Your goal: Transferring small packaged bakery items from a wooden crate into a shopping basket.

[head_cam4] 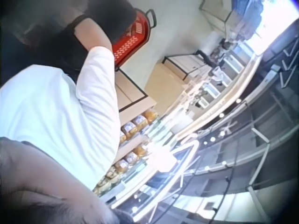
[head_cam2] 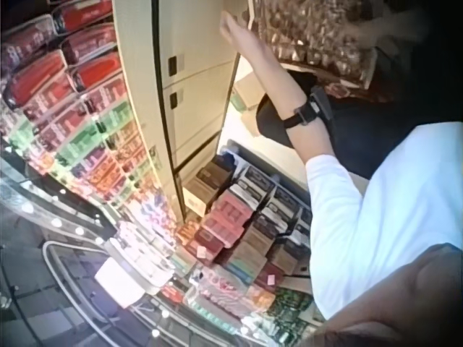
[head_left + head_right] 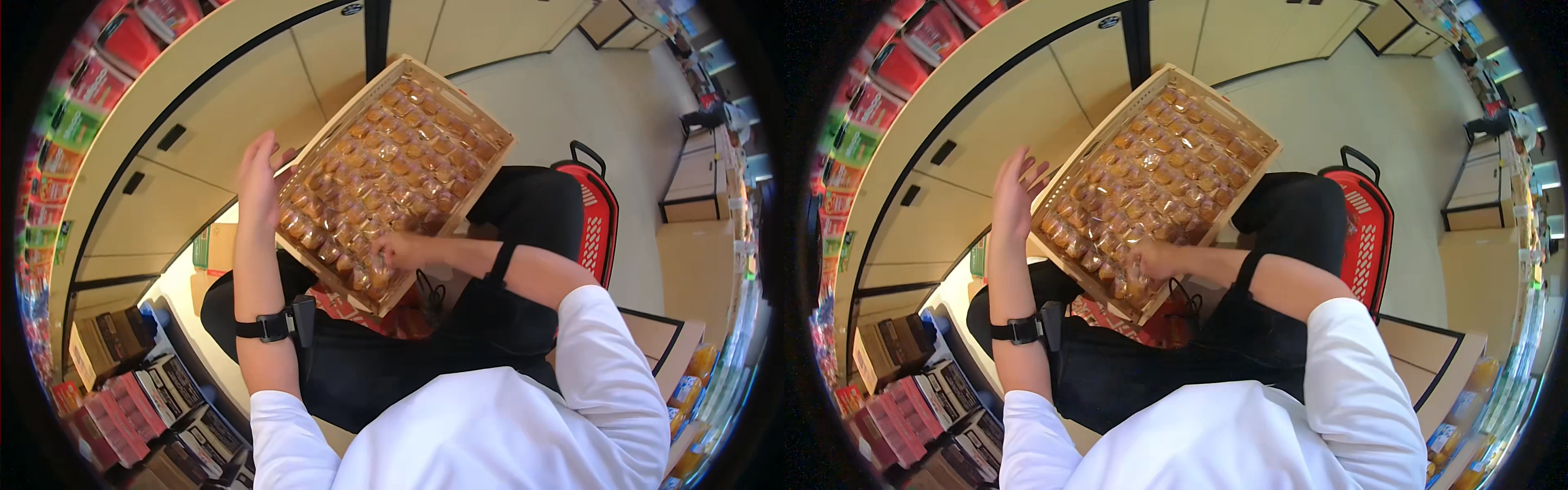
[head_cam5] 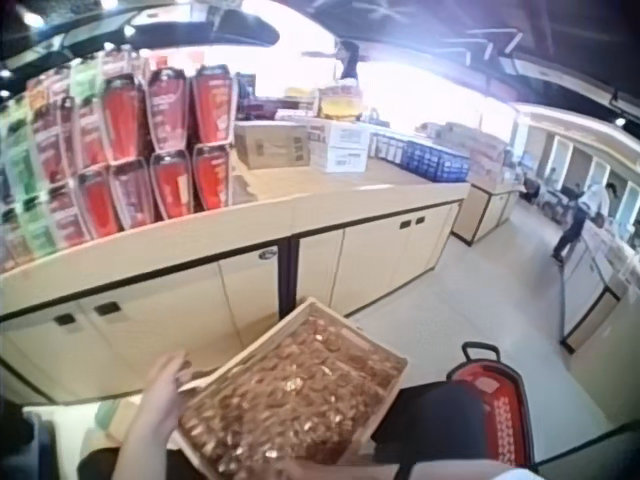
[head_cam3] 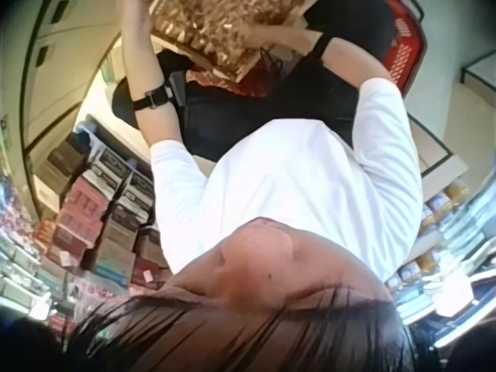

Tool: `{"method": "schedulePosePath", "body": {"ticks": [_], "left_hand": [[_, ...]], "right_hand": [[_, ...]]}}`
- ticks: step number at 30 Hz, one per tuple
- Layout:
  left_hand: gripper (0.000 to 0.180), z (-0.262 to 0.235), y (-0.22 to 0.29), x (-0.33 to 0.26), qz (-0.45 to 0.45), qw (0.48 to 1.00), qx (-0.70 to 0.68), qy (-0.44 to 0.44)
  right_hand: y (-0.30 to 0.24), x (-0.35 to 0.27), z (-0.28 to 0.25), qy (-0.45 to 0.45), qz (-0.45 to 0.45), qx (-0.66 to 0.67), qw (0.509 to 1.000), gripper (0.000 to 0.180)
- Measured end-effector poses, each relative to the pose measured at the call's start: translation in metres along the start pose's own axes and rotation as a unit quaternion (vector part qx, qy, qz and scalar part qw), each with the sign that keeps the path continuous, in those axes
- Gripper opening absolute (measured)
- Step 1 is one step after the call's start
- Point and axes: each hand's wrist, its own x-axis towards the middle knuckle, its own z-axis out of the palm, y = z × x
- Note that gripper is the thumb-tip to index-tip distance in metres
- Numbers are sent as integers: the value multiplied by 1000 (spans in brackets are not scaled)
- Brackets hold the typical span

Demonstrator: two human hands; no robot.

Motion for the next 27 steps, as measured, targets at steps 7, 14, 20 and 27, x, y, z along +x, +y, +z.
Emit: {"method": "schedulePosePath", "body": {"ticks": [7, 14, 20, 27], "left_hand": [[44, -10, 6, -2, 1, 999, -48, 26], [47, -10, 7, 0, 4, 998, -58, 7], [54, -14, -6, 14, -25, 999, -32, 6], [50, -23, -25, 28, -3, 999, -42, -18]], "right_hand": [[57, 29, 61, -20, 116, 69, 991, 31], [26, 28, 51, -40, 43, -194, 979, 38], [12, 25, 77, -2, 63, 111, 992, 34], [60, 69, 71, 15, 25, -49, 998, 32]]}}
